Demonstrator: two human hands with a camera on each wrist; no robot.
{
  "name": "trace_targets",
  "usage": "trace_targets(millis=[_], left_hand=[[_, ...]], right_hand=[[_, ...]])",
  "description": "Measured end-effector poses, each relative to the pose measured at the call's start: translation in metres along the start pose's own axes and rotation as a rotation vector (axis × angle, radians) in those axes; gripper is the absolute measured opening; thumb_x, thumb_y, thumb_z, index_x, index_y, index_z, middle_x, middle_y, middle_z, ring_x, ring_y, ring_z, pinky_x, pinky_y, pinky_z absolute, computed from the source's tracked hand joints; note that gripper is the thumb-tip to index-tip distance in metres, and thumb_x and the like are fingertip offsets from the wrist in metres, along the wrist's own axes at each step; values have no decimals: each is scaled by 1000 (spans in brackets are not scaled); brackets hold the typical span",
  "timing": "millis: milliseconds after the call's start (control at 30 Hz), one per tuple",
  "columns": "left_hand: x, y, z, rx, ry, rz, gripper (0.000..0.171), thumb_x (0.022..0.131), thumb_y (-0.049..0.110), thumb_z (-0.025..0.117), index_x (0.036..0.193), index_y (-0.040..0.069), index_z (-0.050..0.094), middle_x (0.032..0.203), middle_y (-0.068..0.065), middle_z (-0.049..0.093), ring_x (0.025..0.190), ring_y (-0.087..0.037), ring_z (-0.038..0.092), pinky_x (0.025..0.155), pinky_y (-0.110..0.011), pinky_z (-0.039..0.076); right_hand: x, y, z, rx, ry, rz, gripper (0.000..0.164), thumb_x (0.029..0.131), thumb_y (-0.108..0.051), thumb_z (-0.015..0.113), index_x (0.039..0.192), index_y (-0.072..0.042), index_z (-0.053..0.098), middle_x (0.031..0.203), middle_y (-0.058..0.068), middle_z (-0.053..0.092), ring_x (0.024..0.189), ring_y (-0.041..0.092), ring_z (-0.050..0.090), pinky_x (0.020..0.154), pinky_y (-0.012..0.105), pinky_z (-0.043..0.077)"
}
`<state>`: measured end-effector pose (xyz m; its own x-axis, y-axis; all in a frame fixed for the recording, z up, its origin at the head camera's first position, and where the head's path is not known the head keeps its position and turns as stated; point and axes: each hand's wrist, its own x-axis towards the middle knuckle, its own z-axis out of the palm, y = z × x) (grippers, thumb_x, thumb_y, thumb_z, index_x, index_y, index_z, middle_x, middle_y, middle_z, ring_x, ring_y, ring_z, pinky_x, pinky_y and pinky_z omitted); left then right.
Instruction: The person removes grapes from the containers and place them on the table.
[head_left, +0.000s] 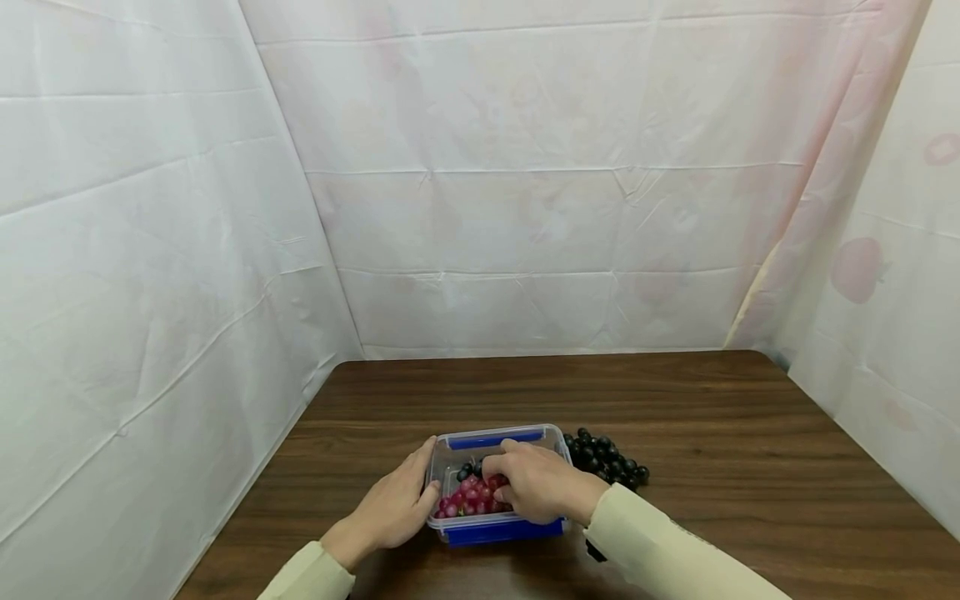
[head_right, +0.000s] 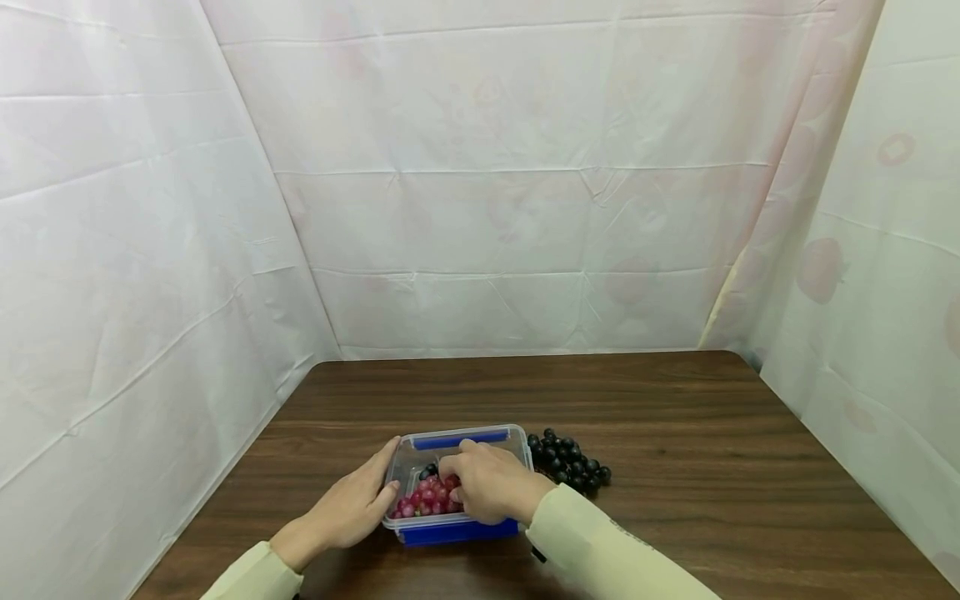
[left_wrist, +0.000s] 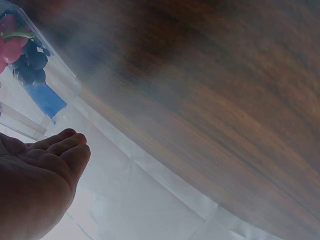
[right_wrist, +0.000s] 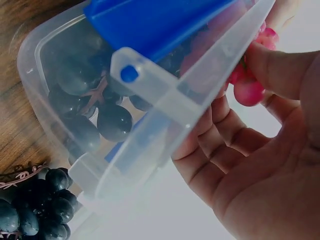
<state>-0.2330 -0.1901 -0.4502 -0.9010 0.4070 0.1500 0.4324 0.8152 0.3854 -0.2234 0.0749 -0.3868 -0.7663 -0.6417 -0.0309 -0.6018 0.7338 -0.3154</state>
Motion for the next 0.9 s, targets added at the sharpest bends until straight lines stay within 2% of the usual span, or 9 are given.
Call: trace_targets(millis=[267, 400, 567, 900], left_hand=[[0, 0, 0, -8, -9, -7, 67, 106, 26, 49, 163, 4, 22, 164, -15, 32, 146, -36, 39, 117, -54, 36], [0, 0, 1, -6, -6, -7, 67, 106, 26, 49, 163, 4, 23, 164, -15, 33, 146, -37, 39, 117, -54, 35], [0, 0, 1, -5, -1, -4, 67, 106, 26, 49, 163, 4, 23, 164, -15, 33, 146, -37, 39, 117, -54, 36], [0, 0, 0, -7, -8, -3, 67, 106, 26, 48, 163, 3, 23, 164, -15, 32, 146, -37, 38, 118, -54, 35]], right_hand=[[-1, 1, -2, 59, 93, -46, 16, 98, -11, 69, 101, -27, 67, 86, -14, 58, 70, 4, 51, 58, 24, 45], [-1, 3, -3, 92, 128, -66, 16, 98, -9, 68, 98, -25, 66, 80, -16, 57, 67, 2, 52, 57, 23, 46], [-2, 5, -5, 134, 152, -74, 15, 98, -10, 68, 98, -25, 66, 80, -16, 57, 67, 1, 54, 59, 23, 47], [-6, 8, -12, 225, 176, -114, 20, 102, -6, 62, 93, -24, 60, 79, -12, 57, 65, 3, 51, 59, 24, 46]])
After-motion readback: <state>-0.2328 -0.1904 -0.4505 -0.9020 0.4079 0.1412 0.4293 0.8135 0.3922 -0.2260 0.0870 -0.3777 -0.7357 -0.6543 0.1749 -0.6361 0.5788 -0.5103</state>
